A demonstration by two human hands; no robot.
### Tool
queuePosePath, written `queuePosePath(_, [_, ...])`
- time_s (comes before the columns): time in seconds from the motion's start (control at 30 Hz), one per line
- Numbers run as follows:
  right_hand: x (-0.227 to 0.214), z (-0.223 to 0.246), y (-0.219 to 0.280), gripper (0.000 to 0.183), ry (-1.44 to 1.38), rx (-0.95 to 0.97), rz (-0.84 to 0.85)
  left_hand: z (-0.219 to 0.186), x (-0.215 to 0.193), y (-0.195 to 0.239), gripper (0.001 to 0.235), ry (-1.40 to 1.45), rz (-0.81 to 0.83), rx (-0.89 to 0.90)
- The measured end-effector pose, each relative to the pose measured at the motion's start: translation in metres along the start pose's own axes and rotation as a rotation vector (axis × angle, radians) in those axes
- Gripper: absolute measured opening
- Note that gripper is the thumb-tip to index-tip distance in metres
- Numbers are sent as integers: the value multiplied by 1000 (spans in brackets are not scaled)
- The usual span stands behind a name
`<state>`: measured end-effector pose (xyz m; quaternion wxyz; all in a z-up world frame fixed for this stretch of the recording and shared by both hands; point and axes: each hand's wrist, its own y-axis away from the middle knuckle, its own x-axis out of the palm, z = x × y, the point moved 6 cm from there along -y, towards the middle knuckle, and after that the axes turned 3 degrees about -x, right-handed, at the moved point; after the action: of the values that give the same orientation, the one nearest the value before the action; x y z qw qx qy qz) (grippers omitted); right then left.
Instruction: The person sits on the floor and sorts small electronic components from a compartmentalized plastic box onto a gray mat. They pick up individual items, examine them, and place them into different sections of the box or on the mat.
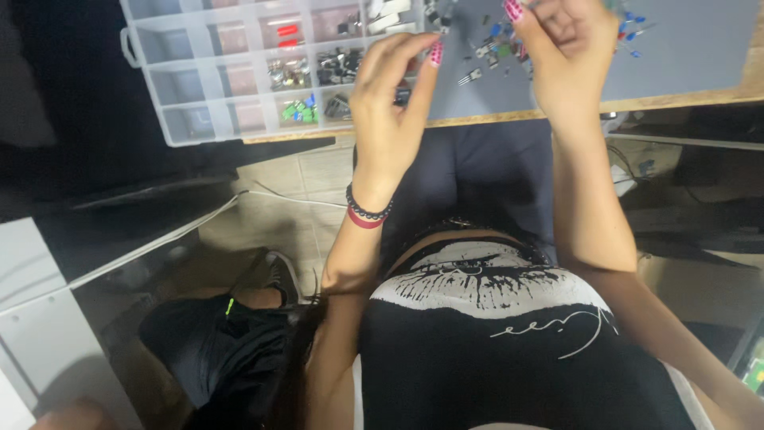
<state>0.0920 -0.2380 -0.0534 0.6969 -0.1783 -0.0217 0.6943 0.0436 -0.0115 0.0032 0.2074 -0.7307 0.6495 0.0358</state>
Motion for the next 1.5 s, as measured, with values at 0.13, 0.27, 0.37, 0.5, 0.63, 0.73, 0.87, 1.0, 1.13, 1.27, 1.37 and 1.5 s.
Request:
queuePosePath(0.13, [-4,16,6,20,-199,39,-107,-3,27,-7,18,-14,49,102])
queuePosePath(0.27, [-2,29,13,15,-218,48,-136,2,54,-8,31,-40,173,204])
queuePosePath(0.37, [4,37,18,14,-184,54,-118,-10,59,-13,20,-18,224,261])
queuePosePath(0.5, [13,45,23,17,-174,60,-84,-18,58,-13,16,2,248,260])
queuePosePath(0.63, [23,73,21,16,-26,-97,12,-16,52,-10,22,-36,151,270])
queuePosePath(0.73, [27,76,20,22,139,-151,48,-2,48,-11,11,79,124,123])
queuePosePath(0.87, [36,79,22,8,312,-386,97,-4,42,-13,24,291,158,-14])
queuePosePath(1.0, [42,85,19,20,286,-315,30,-13,36,-12,29,260,182,8])
queuePosePath(1.13, [43,61,21,25,-139,-48,-119,4,34,0,15,127,69,61])
queuePosePath(1.27, [51,50,25,29,-373,220,-83,13,37,9,29,253,89,-44])
queuePosePath(1.37, [60,55,28,25,-338,181,19,15,35,7,21,424,50,-110])
queuePosePath(1.5, [61,52,33,24,-300,180,103,24,38,6,16,701,75,-195])
